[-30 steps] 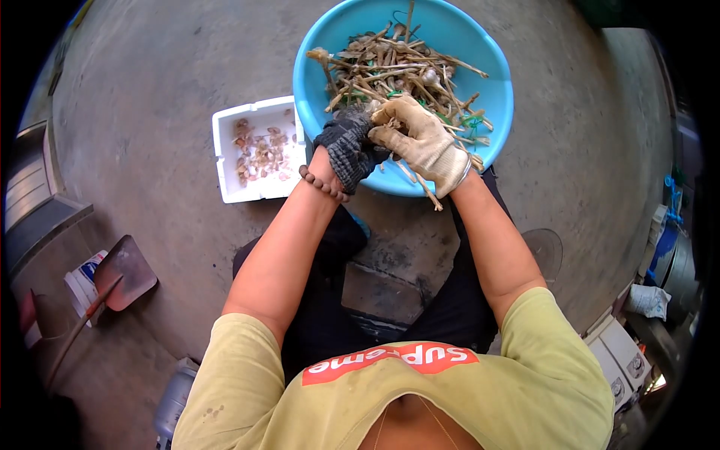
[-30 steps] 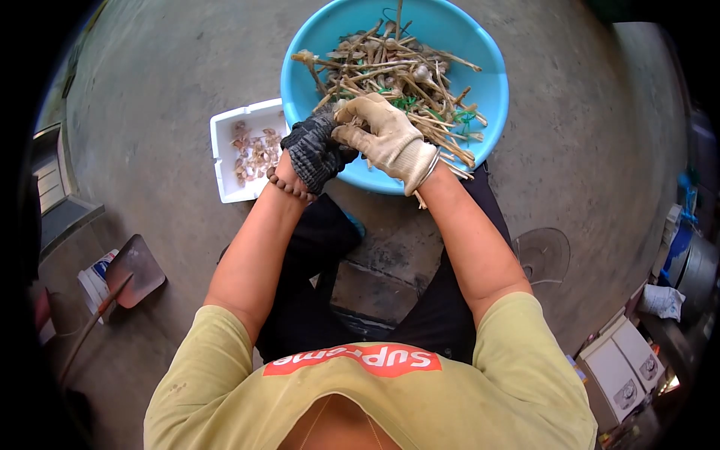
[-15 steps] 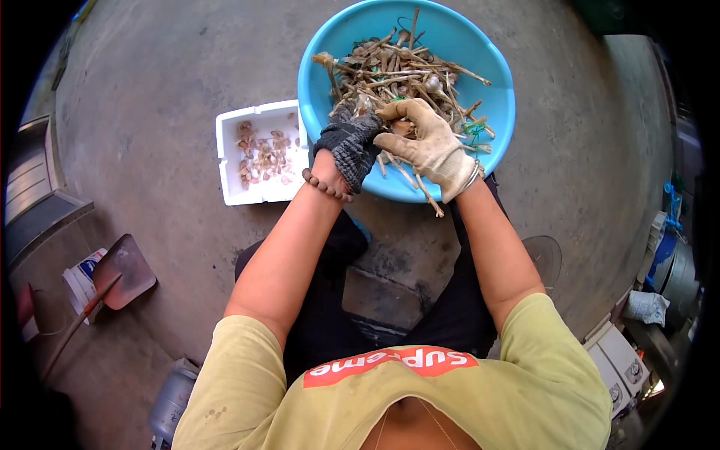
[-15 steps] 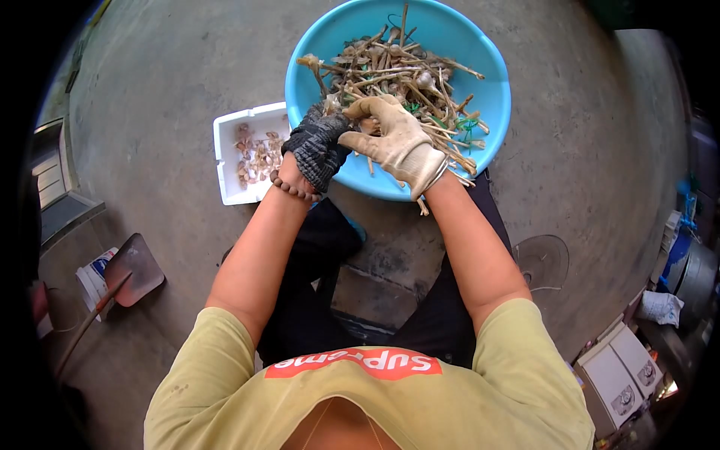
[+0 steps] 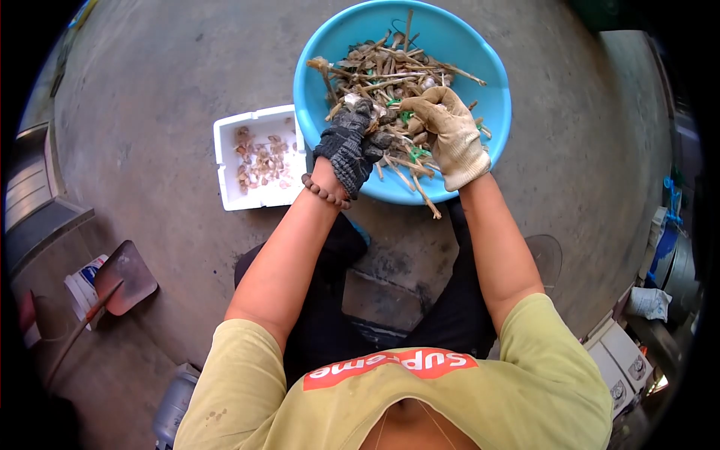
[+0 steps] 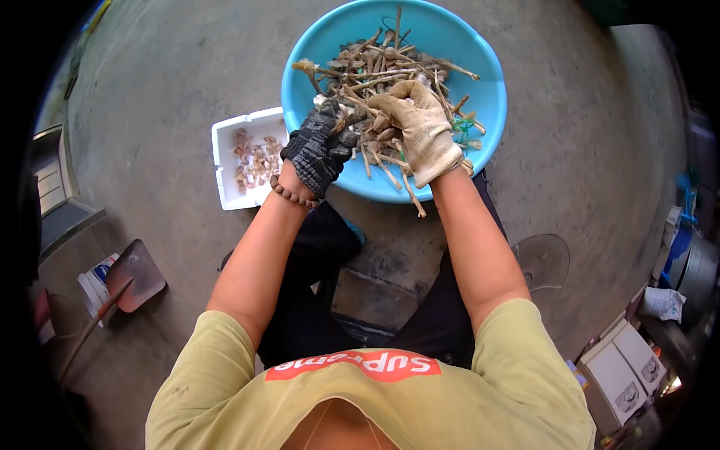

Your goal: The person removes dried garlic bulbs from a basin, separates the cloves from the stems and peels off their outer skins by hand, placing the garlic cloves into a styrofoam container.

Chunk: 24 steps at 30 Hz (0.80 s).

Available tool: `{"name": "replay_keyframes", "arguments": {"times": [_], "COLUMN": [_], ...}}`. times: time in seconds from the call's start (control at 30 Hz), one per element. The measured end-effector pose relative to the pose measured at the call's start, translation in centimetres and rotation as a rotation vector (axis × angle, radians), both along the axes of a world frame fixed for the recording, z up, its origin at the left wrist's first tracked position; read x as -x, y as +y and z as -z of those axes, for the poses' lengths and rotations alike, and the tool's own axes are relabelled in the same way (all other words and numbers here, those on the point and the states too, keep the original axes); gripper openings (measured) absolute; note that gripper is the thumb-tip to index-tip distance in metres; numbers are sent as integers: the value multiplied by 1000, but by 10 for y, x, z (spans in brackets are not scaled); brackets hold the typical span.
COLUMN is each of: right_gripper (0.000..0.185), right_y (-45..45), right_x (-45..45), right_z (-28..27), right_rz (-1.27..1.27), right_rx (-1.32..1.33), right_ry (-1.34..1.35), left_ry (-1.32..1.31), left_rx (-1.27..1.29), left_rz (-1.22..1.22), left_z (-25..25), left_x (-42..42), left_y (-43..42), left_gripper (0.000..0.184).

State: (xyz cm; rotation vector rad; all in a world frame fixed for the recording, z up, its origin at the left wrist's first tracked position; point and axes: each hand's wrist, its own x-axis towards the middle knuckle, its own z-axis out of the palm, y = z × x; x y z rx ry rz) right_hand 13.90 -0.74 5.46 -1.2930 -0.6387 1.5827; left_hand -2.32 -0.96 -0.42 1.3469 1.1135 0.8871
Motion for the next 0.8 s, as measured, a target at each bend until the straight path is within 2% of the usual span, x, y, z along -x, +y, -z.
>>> {"name": "replay_keyframes", "arguments": {"times": [0.07,0.1,0.2,0.27,0.33,0.4,0.43,0.5,0.63,0.7,0.73,0.8], "right_gripper": [16,17,26,30,32,34,34,34,33,34,32,31], "right_y": [0,-2,-4,-5,-6,-7,-7,-8,-10,-10,-10,-10], "right_x": [2,7,15,20,18,17,17,18,22,21,21,20], "right_z": [-1,-4,-3,-9,1,4,3,1,-4,-4,-4,-4], "right_rz": [-61,-110,-294,-393,-375,-358,-362,-366,-303,-289,-267,-246], "right_rx": [27,30,70,75,74,74,75,76,82,68,81,93], "right_ry": [-16,-76,-269,-523,-502,-482,-455,-427,-323,-284,-242,-200], "left_ry": [-244,-224,-186,-166,-145,-39,-39,654,734,480,480,650], "left_rx": [517,298,148,197,247,83,83,-383,-585,-189,-190,-567], "left_rz": [-167,-80,-102,-102,-104,26,25,207,75,99,98,0], "left_z": [-3,37,34,33,35,39,26,-1,-15,-18,-17,-9], "left_x": [-5,6,0,-4,-5,-4,-5,-6,-5,-6,-5,-2], "left_y": [4,4,-1,0,0,-1,0,-1,-8,-9,-9,-8], "left_gripper": [24,26,28,30,31,28,28,28,33,34,34,30]}}
